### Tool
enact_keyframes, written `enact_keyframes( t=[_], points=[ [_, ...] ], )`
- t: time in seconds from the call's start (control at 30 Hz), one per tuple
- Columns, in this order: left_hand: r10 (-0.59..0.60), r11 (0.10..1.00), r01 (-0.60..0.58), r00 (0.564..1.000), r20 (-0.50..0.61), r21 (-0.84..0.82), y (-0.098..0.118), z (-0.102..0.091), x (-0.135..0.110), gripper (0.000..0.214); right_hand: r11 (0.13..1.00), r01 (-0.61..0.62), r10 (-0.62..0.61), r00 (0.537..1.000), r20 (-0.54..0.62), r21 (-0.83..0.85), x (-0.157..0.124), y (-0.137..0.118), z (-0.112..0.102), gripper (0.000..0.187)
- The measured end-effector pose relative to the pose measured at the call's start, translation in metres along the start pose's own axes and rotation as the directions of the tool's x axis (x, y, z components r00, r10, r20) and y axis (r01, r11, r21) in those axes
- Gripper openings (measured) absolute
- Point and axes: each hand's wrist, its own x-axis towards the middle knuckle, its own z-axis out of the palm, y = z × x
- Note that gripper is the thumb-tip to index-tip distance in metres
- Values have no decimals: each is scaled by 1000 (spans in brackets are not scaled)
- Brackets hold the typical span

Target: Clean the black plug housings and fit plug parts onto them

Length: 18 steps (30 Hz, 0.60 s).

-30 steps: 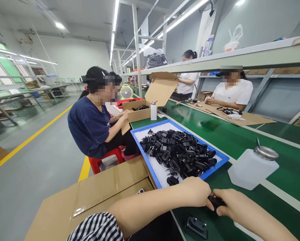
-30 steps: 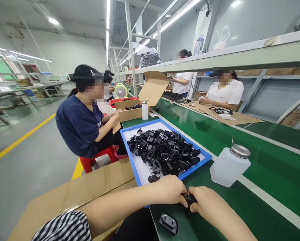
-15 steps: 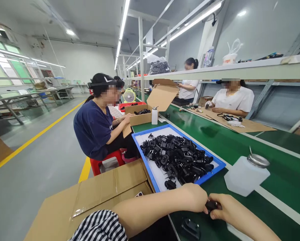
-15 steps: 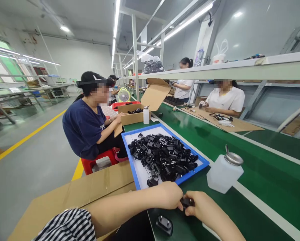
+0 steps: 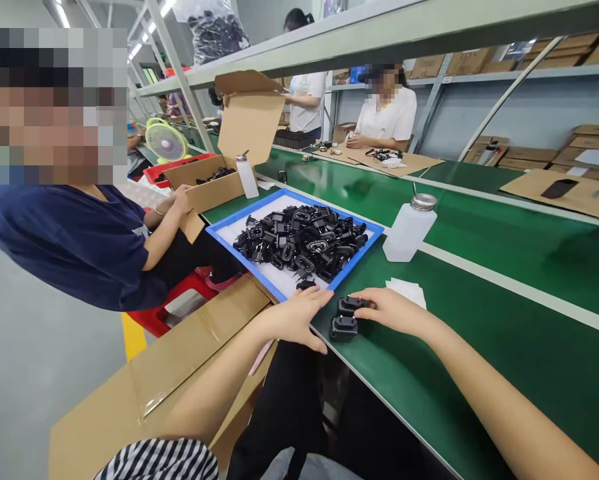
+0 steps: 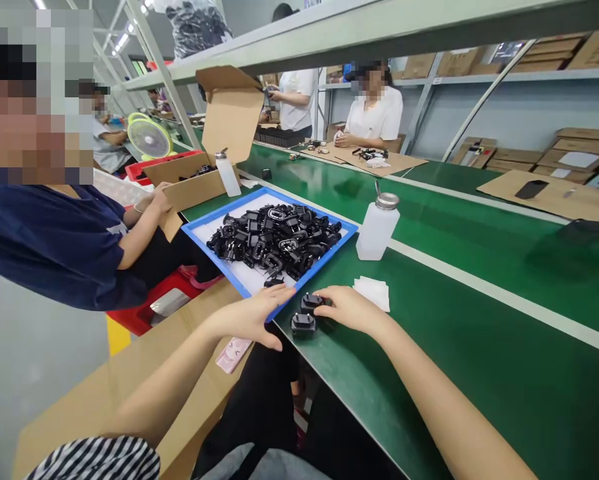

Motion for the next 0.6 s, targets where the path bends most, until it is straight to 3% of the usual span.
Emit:
enact_keyframes(
  t=[0.1,0.23,0.3,0.43,0.53,0.6],
  points=[
    [-68,998,68,997,-32,16,2,16,2,90,993,17,-24,998,55,113,-4,4,0,36],
    [-101,994,106,987,-126,35,5,31,20,78,987,-13,-12,988,151,159,-10,8,-5,45],
    [-113,992,122,979,-170,43,8,33,23,70,992,-24,10,993,118,120,-15,3,-9,48],
    [-107,990,124,968,-227,62,15,27,6,79,976,-6,-20,993,-115,-219,-13,-24,-9,52],
    [-170,982,188,932,-320,24,22,27,-23,78,832,94,-82,996,46,-547,1,-54,2,48],
    [-256,967,241,874,-414,-89,24,37,-43,65,687,151,-90,988,122,-711,11,-71,14,40]
  ],
)
